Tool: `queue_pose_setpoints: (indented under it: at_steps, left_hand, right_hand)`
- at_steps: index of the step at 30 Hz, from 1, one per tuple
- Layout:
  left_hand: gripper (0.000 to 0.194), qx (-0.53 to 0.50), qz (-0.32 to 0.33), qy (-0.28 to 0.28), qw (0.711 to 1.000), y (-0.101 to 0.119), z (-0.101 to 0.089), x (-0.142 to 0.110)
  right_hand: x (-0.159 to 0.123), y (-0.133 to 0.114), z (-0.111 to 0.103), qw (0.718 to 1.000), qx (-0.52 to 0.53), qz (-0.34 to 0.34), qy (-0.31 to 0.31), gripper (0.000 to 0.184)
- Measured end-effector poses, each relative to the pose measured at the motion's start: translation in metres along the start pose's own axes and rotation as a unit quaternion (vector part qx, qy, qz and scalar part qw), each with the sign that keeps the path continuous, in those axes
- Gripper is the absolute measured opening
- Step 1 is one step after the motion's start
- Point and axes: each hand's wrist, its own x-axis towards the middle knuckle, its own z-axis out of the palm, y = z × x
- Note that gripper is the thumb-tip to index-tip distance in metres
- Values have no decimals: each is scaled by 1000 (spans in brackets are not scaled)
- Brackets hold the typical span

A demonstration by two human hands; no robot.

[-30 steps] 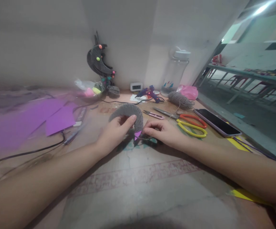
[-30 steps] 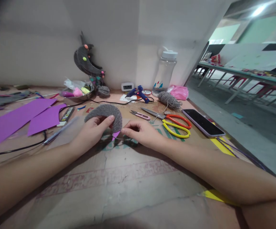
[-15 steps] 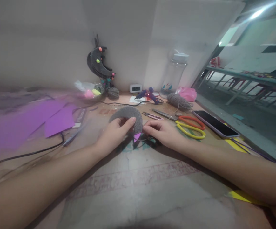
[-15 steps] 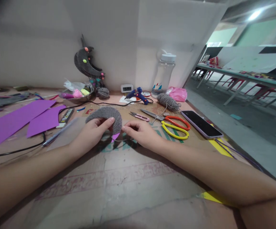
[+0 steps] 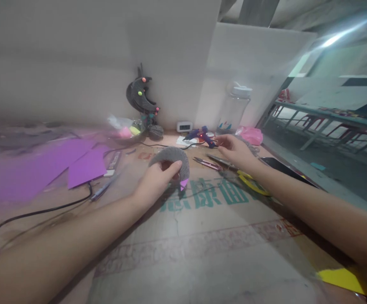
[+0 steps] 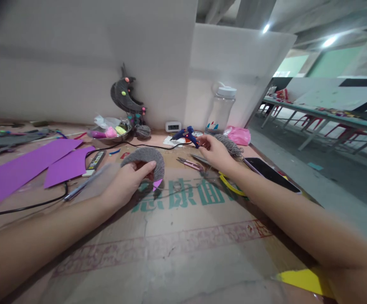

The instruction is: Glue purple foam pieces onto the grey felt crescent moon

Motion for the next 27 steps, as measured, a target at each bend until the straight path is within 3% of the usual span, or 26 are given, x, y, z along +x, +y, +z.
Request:
queue_pose_setpoints:
  at_steps: [5, 9, 14, 17, 21, 24, 27]
  left_hand:
    - [48, 55, -19, 6, 998, -2, -2, -3]
    - [48, 54, -32, 7, 998, 2, -3, -6]
    - [43, 3, -31, 15, 999, 7, 0, -8]
    - [40, -21, -26, 16, 999, 7, 1, -8]
    - [49, 24, -46, 18, 998, 4, 0, -6]
    - [50, 21, -45, 13, 999, 2, 1, -5]
    - [43, -68, -7, 26, 997, -1, 5, -3]
  right_hand:
    - [44, 8, 10, 997, -56, 31, -42, 48]
    - [71, 13, 31, 994, -65, 51, -75, 44]
    - [84, 21, 52, 991, -80, 80, -74, 42]
    - [84, 22, 51, 992, -76, 84, -63, 35]
    - [75, 13, 34, 995, -36, 79, -54, 28]
    - [55, -2, 17, 995, 9, 76, -61, 20]
    - [21, -18, 1, 994, 53, 71, -69, 19]
